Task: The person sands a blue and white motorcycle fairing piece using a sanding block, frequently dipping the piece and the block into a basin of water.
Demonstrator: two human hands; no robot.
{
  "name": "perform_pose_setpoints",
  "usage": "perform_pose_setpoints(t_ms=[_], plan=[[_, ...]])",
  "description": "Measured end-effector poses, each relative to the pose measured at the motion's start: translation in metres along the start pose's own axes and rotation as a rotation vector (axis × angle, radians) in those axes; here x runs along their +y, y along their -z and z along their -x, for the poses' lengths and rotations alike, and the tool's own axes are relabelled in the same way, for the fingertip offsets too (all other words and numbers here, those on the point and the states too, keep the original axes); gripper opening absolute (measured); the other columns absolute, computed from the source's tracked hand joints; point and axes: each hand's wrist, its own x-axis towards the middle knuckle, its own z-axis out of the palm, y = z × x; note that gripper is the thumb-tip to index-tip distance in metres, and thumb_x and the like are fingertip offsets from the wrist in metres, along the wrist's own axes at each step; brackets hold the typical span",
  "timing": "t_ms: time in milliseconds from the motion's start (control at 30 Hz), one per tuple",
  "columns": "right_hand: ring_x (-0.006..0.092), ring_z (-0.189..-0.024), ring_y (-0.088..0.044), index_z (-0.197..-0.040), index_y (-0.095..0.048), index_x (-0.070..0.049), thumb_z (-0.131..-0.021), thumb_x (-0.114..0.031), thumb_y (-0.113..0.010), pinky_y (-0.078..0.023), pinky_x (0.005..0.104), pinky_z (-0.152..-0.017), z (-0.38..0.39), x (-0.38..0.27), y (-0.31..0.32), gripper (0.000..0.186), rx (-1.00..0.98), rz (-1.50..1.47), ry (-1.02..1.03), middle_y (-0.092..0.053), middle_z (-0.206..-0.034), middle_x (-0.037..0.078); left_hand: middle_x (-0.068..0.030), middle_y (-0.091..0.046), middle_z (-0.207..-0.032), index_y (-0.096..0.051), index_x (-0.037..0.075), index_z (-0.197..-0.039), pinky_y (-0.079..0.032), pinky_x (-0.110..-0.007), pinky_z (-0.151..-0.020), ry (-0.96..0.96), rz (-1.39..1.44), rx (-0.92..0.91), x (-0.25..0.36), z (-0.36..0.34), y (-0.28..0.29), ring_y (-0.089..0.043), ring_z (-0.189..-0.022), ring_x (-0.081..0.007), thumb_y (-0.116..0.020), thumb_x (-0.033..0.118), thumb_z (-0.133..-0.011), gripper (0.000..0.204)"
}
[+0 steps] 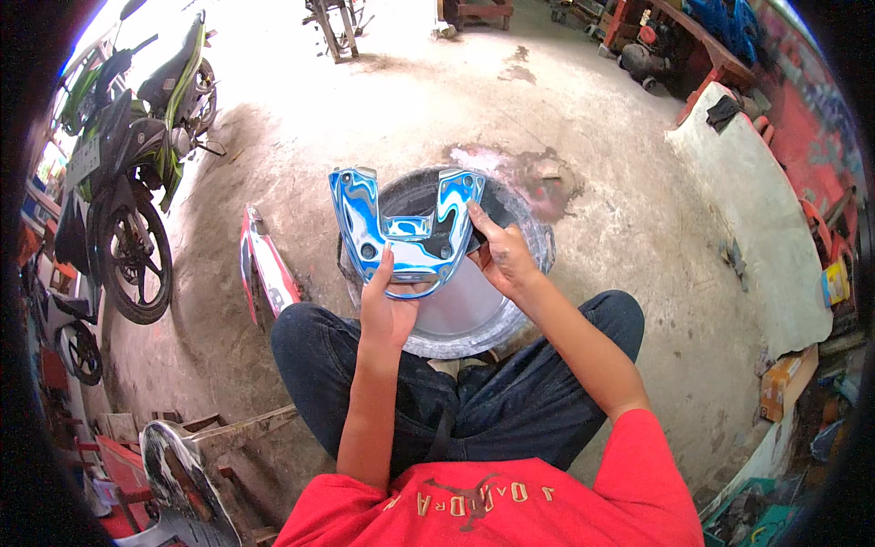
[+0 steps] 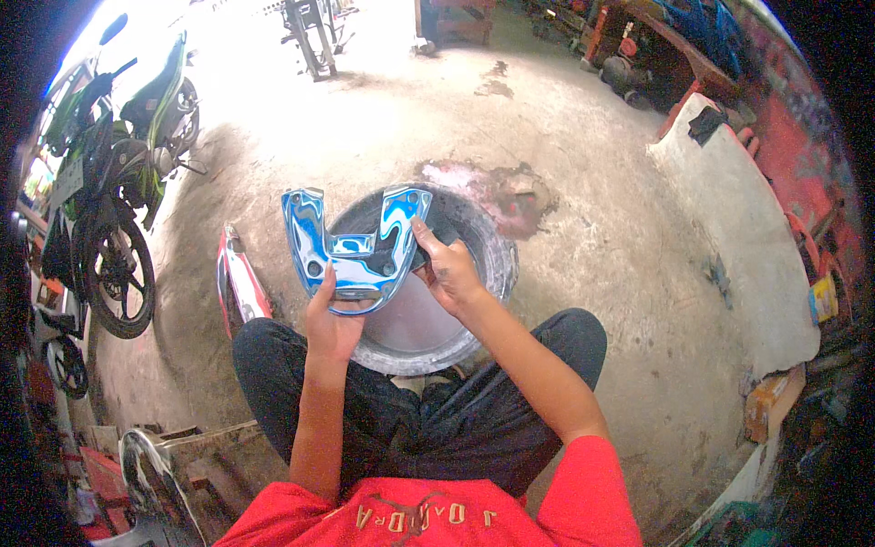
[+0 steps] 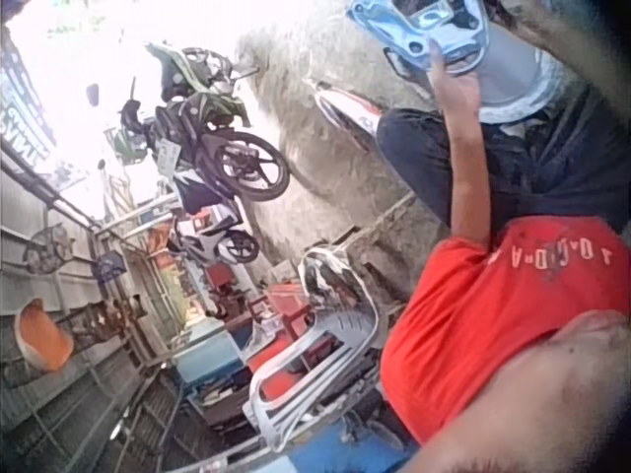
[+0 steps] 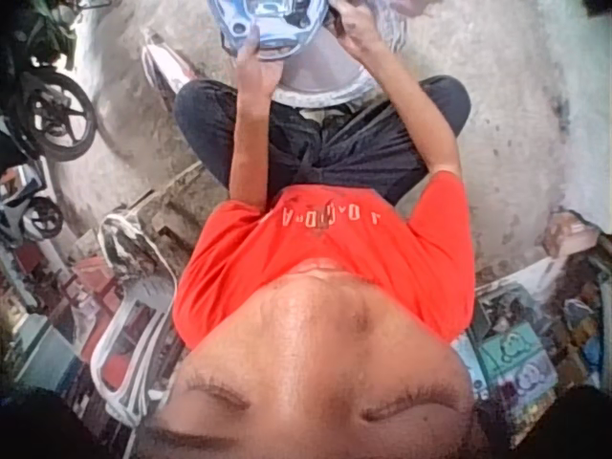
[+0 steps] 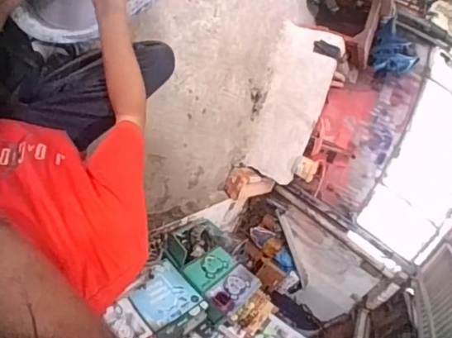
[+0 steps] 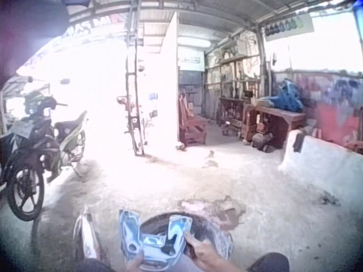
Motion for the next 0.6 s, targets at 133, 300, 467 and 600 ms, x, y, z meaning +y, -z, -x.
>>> perform_pose_setpoints(t_ms=[133, 300, 467, 600], plan=[[0.0249, -0.098, -0.072, -0.12, -0.064, -0.001, -0.104, -0.027, -0.06, -0.061, 0.0416, -0.087, -0.006, -0.01, 0.009, 0.031, 0.078, -0.091, -0.01, -0.071, -0.114, 0.012, -0.0138, -0.062, -0.131, -0.052, 0.003, -0.136, -0.052, -0.052, -0.1, -0.1, -0.156, 0.112, 0.012, -0.002, 0.002, -0.062, -0.119, -0.0315, -0.057, 0.025, -0.105, 0.039], [0.028, -0.11, -0.068, -0.123, -0.062, 0.004, -0.107, -0.03, -0.054, -0.056, 0.0402, -0.095, -0.003, -0.022, 0.004, 0.038, 0.103, -0.012, 0.106, -0.069, -0.12, 0.016, -0.0143, -0.063, -0.13, -0.055, 0.002, -0.133, -0.052, -0.051, -0.101, -0.183, -0.136, 0.14, 0.041, -0.001, 0.012, -0.062, -0.121, -0.0299, -0.057, 0.018, -0.101, 0.036], [0.0292, -0.131, -0.057, -0.137, -0.058, -0.001, -0.093, -0.002, -0.059, -0.042, 0.0433, -0.113, 0.023, -0.005, -0.013, 0.044, -0.316, 1.17, 0.68, -0.061, -0.138, 0.019, -0.0148, -0.067, -0.124, -0.058, 0.0, -0.128, -0.052, -0.05, -0.1, -0.101, -0.121, 0.119, 0.04, 0.001, 0.018, -0.065, -0.116, -0.0302, -0.059, 0.011, -0.094, 0.035], [0.0324, -0.139, -0.05, -0.142, -0.054, -0.006, -0.081, 0.007, -0.054, -0.037, 0.0462, -0.118, 0.045, 0.022, -0.026, 0.062, -0.675, 1.546, 1.064, -0.055, -0.147, 0.015, -0.0132, -0.068, -0.123, -0.059, 0.002, -0.129, -0.05, -0.046, -0.102, -0.075, -0.108, 0.116, 0.027, 0.005, 0.009, -0.065, -0.115, -0.0287, -0.059, 0.015, -0.096, 0.035]])
